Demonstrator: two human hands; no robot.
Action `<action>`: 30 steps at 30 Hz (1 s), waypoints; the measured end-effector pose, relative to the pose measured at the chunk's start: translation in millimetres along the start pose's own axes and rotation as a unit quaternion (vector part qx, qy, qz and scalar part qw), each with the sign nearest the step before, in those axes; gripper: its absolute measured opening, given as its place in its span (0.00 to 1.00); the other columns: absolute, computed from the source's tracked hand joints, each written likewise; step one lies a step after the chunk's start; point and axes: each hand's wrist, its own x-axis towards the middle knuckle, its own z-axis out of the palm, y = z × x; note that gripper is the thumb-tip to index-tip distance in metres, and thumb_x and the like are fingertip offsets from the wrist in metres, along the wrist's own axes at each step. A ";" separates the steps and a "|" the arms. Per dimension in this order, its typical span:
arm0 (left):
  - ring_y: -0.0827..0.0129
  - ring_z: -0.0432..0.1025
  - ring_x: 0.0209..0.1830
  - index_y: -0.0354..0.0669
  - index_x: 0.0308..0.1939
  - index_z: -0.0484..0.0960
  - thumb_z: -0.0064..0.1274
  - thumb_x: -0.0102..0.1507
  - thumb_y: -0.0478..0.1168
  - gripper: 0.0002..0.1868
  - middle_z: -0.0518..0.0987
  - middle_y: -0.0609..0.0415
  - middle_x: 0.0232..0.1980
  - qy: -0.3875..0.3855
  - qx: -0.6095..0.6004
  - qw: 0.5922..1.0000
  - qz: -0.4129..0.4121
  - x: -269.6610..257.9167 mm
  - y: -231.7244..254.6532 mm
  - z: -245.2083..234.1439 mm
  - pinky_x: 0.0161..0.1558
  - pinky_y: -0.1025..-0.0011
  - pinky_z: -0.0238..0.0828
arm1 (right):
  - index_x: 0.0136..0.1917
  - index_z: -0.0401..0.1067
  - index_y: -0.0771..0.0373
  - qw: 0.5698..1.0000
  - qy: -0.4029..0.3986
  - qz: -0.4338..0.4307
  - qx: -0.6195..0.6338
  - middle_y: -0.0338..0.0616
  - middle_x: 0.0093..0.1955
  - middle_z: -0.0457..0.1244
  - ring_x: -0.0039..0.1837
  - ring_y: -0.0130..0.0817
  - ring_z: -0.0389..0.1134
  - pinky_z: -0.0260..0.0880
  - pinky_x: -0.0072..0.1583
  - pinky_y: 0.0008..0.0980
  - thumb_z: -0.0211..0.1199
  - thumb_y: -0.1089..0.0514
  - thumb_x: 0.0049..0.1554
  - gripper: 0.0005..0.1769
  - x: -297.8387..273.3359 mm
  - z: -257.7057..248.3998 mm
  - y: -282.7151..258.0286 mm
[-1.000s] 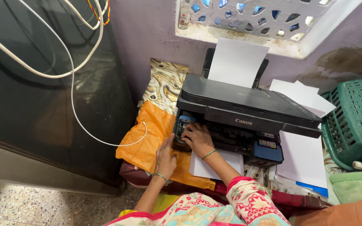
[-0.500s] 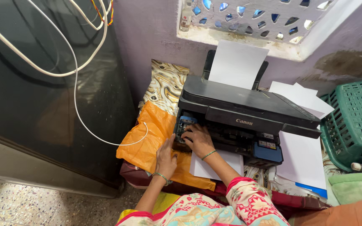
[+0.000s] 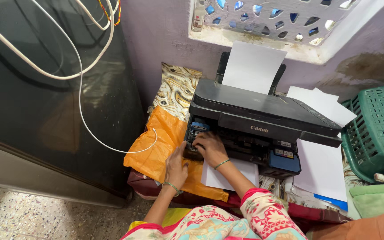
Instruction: The person sits in front of a Canon ink tank printer, lifts its top lid, and works at the cartridge and ink tank area with both hands. They then adjust and load sheets of paper into the rear paper feed, close the lid, and press the printer's control panel.
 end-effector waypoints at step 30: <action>0.46 0.61 0.73 0.43 0.75 0.60 0.54 0.54 0.25 0.45 0.70 0.41 0.70 0.012 -0.016 1.000 -0.009 -0.1 5.0 -0.8 0.71 0.54 0.53 | 0.46 0.76 0.61 0.998 0.063 -0.027 0.009 0.43 0.46 0.69 0.51 0.43 0.70 0.70 0.53 0.38 0.70 0.59 0.53 0.08 -16.5 -12.2 -5.6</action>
